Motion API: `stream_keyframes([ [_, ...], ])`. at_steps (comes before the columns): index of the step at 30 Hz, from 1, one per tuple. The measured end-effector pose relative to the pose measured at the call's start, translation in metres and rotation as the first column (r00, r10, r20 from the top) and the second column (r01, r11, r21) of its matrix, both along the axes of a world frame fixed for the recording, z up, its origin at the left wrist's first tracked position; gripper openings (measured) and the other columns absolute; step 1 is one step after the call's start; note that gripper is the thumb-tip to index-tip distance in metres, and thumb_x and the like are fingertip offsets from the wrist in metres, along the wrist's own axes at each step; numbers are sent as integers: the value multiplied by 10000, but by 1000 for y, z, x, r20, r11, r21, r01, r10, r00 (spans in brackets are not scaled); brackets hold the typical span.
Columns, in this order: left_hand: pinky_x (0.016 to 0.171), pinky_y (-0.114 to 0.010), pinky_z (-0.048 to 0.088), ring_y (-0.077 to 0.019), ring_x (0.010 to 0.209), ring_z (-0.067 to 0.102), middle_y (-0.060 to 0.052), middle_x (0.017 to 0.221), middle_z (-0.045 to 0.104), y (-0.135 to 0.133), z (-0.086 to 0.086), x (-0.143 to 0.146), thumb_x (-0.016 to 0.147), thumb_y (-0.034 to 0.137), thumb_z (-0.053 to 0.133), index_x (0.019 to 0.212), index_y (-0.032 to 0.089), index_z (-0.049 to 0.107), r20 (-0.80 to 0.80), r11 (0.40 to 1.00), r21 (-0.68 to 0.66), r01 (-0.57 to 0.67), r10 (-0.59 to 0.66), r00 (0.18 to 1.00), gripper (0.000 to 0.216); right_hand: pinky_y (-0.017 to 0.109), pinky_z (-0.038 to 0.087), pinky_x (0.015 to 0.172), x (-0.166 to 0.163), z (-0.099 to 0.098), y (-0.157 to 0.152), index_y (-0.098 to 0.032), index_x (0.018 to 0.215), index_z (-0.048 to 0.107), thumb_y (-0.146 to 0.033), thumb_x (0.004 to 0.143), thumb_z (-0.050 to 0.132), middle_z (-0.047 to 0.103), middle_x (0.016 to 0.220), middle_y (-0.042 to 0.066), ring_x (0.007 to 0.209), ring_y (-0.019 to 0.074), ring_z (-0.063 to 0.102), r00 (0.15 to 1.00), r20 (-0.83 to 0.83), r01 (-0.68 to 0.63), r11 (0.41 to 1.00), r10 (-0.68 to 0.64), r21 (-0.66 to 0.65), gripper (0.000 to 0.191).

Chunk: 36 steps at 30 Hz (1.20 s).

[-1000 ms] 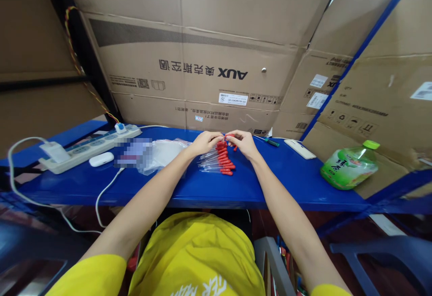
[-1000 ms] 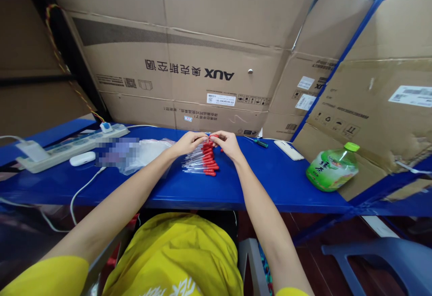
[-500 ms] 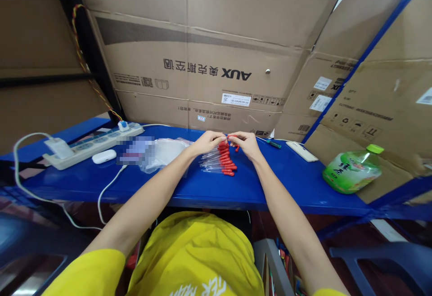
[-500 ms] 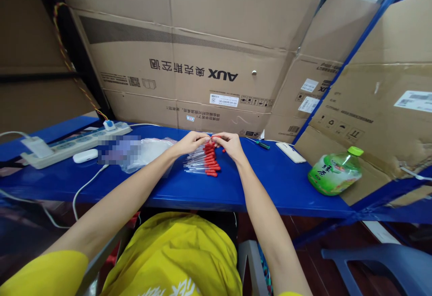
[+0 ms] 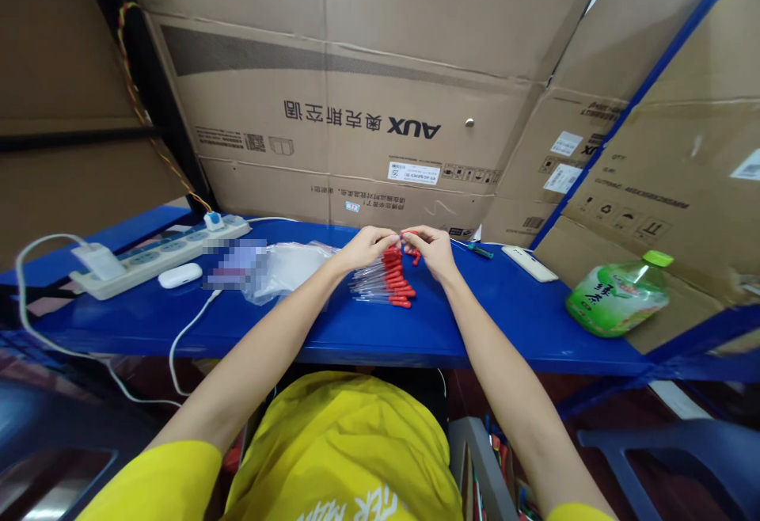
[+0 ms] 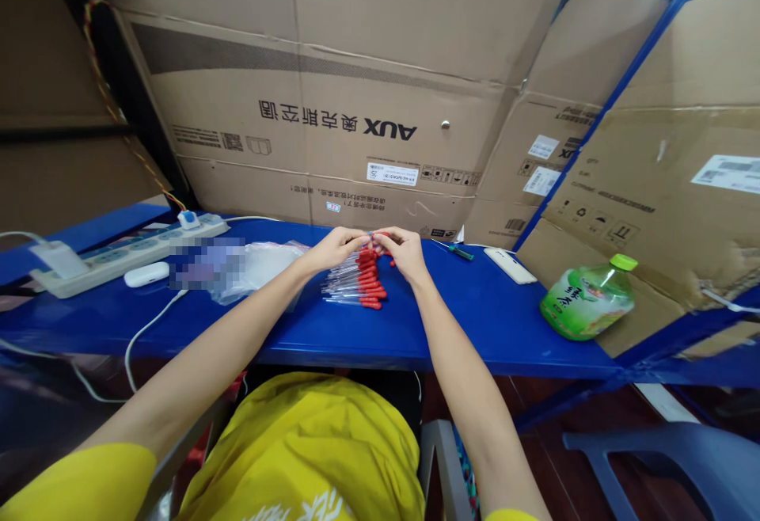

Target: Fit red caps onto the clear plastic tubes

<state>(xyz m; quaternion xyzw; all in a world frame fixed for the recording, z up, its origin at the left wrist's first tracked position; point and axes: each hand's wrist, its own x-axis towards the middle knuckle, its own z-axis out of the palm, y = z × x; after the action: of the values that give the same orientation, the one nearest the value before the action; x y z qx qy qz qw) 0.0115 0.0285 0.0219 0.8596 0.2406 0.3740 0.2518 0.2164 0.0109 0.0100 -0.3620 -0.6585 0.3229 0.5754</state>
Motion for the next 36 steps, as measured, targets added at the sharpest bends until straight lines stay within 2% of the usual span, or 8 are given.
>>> stream_keyframes([
  [6,730,-263,433,-157,736,545,-31,768,656,-3,0,5,1019,492,446,826,115,692,42,999,-30,-14,15,999,489,308,556,604,-3,-2,0,-194,892,783,-568,744,830,755,740,47,632,185,672,998,-51,36,999,-36,8,406],
  [13,740,-262,438,-172,778,600,-47,853,727,0,-1,0,1041,446,429,951,117,756,-12,997,71,-14,15,1000,472,318,564,614,-1,-1,-2,-199,939,817,-541,727,847,750,705,32,616,182,663,1000,-21,-10,1000,9,-22,403],
  [20,735,-260,449,-180,783,631,-68,871,750,2,-7,4,1059,449,402,903,123,735,-33,993,103,-61,65,997,492,324,581,645,0,-1,0,-197,946,821,-527,737,846,751,701,32,624,180,674,999,-9,-41,999,41,-2,391],
  [24,707,-265,423,-185,779,658,-63,898,763,3,-11,2,1071,436,396,986,161,746,-119,960,218,-173,202,972,452,328,585,645,3,-1,1,-188,955,816,-528,739,845,758,719,39,629,189,680,998,51,-48,999,48,-1,404],
  [27,734,-276,429,-213,911,700,-55,1009,780,3,-10,-2,1064,443,437,1092,217,746,-160,904,333,-268,334,929,384,320,579,637,5,-3,4,-180,981,806,-539,727,853,756,723,38,624,186,677,996,61,-62,998,62,-11,443],
  [29,763,-281,445,-222,991,702,-49,1085,775,3,-9,-5,1053,440,470,1132,237,738,-169,881,381,-280,364,916,345,316,576,637,6,-5,6,-177,994,797,-551,729,849,755,729,39,628,185,679,996,54,-76,997,77,-25,462],
  [32,775,-286,457,-222,1007,699,-50,1108,766,4,-9,-7,1052,465,471,1152,243,732,-189,870,403,-283,382,905,356,315,575,642,6,-8,8,-173,957,786,-546,728,850,749,717,40,628,185,678,995,39,-87,995,89,-45,442],
  [36,769,-286,447,-213,973,691,-63,1084,760,5,-10,-7,1093,477,349,1093,222,725,-194,883,370,-289,378,905,454,313,569,635,9,-8,10,-177,887,773,-535,722,856,737,689,36,619,186,675,998,24,-62,997,63,-47,402],
])
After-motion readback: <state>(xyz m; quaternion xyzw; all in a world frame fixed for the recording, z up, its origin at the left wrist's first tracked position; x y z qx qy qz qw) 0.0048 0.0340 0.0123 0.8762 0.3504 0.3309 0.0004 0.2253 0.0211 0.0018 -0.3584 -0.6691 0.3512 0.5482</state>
